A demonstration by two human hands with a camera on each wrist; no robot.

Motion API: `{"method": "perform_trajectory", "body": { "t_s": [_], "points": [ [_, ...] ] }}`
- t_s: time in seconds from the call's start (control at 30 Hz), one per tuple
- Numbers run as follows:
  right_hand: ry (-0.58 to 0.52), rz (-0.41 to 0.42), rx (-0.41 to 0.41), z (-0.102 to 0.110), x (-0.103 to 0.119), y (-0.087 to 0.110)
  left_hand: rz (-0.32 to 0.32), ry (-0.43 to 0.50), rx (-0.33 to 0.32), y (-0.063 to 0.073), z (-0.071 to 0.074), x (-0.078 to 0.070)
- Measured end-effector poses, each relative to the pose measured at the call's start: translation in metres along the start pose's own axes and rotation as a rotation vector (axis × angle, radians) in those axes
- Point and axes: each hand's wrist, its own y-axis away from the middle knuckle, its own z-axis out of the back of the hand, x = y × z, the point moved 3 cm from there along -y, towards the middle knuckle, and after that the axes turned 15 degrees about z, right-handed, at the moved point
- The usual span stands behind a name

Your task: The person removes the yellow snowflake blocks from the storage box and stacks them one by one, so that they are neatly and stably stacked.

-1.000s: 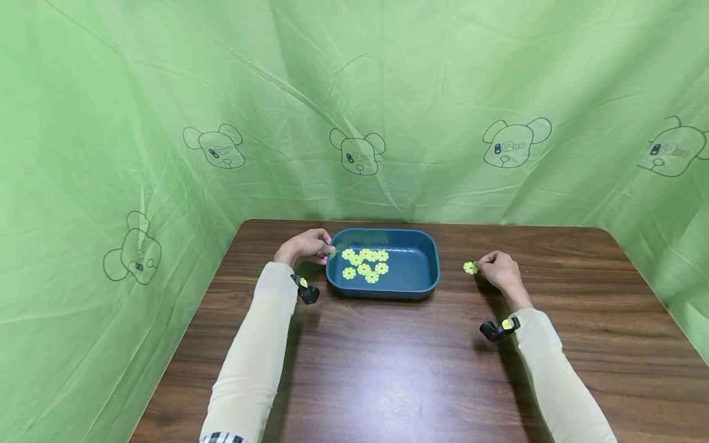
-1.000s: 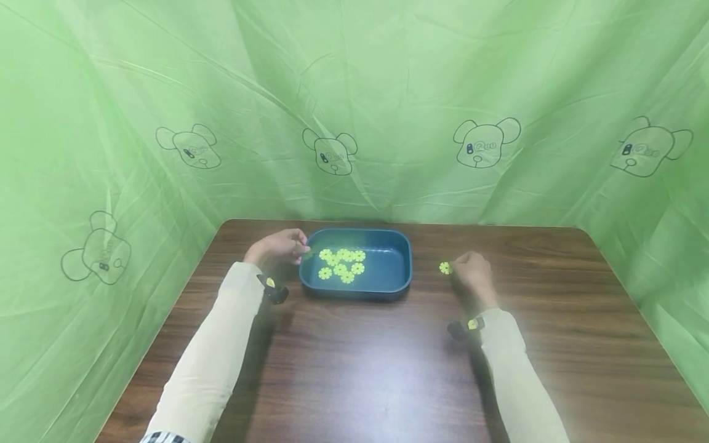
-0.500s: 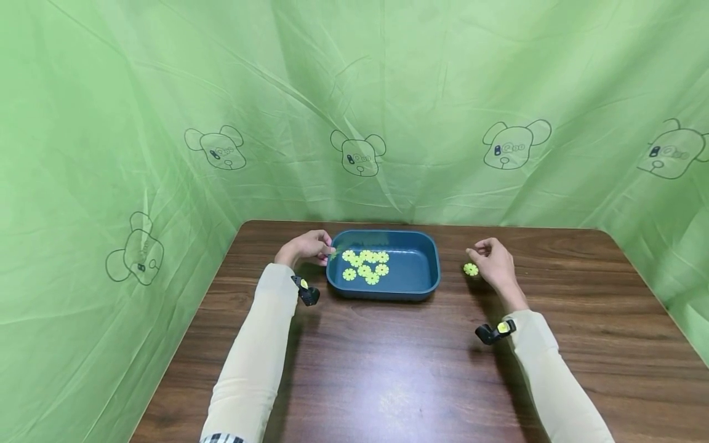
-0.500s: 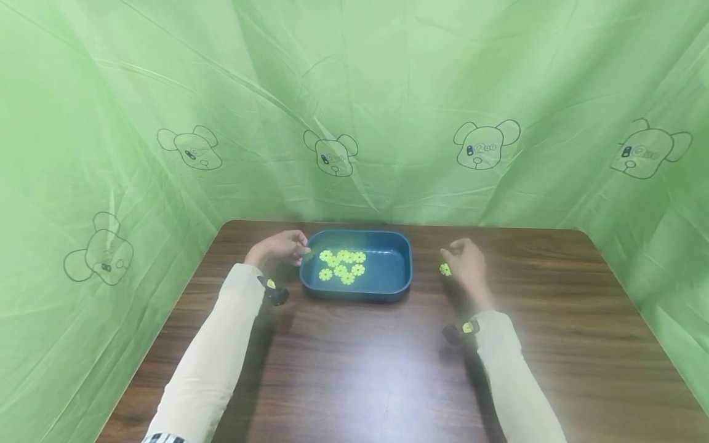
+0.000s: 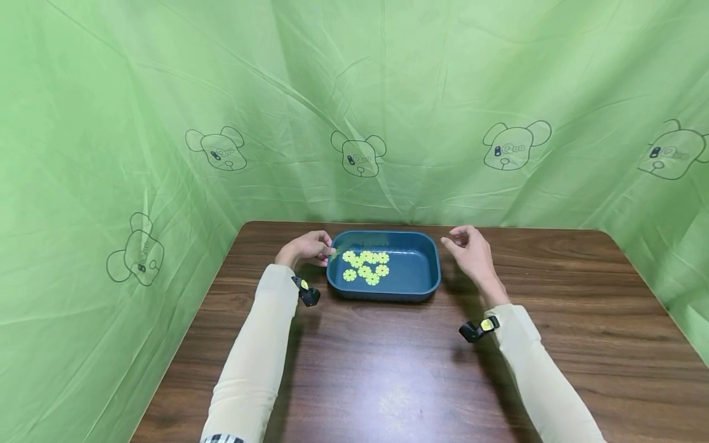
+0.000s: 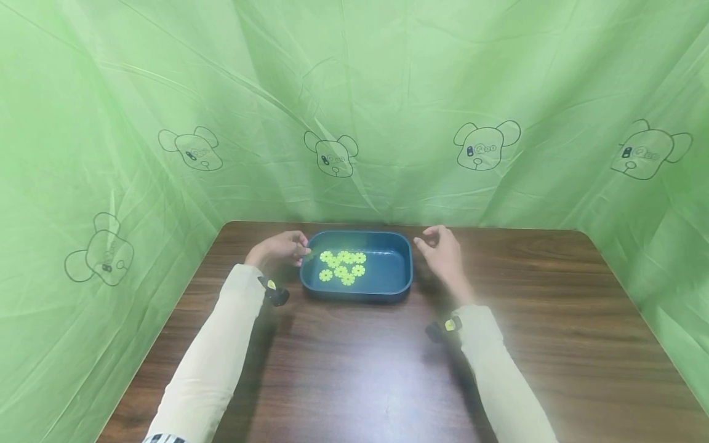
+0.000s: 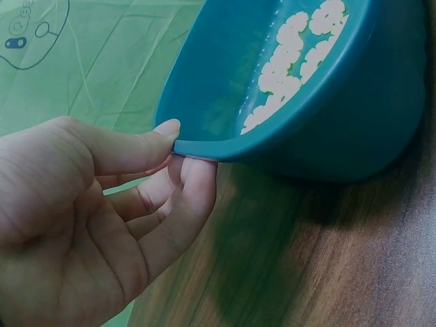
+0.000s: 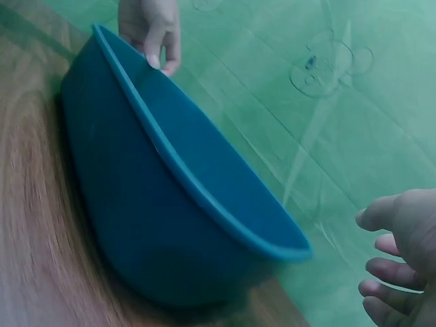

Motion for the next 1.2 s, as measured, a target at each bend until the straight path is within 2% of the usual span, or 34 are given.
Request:
{"method": "perform_trajectory", "body": {
  "t_s": [0.3,0.6,0.83,1.0,1.2],
  "points": [
    [-0.052,0.056,0.05,-0.027,0.028,-0.005,0.003,0.009,0.003,0.001,-0.001,0.0],
    [-0.089,0.108,0.116,-0.058,0.042,-0.006,0.0,0.006,-0.001,0.003,-0.001,-0.001],
    [-0.116,0.112,0.204,-0.078,0.043,-0.005,0.005,0.009,-0.005,0.0,0.0,-0.001],
    [-0.151,0.086,0.275,-0.089,0.041,-0.006,0.005,0.004,-0.008,0.002,-0.001,-0.002],
    [-0.115,0.082,0.369,-0.098,0.04,-0.008,0.002,0.0,-0.008,0.005,-0.002,-0.002]
  ]
}}
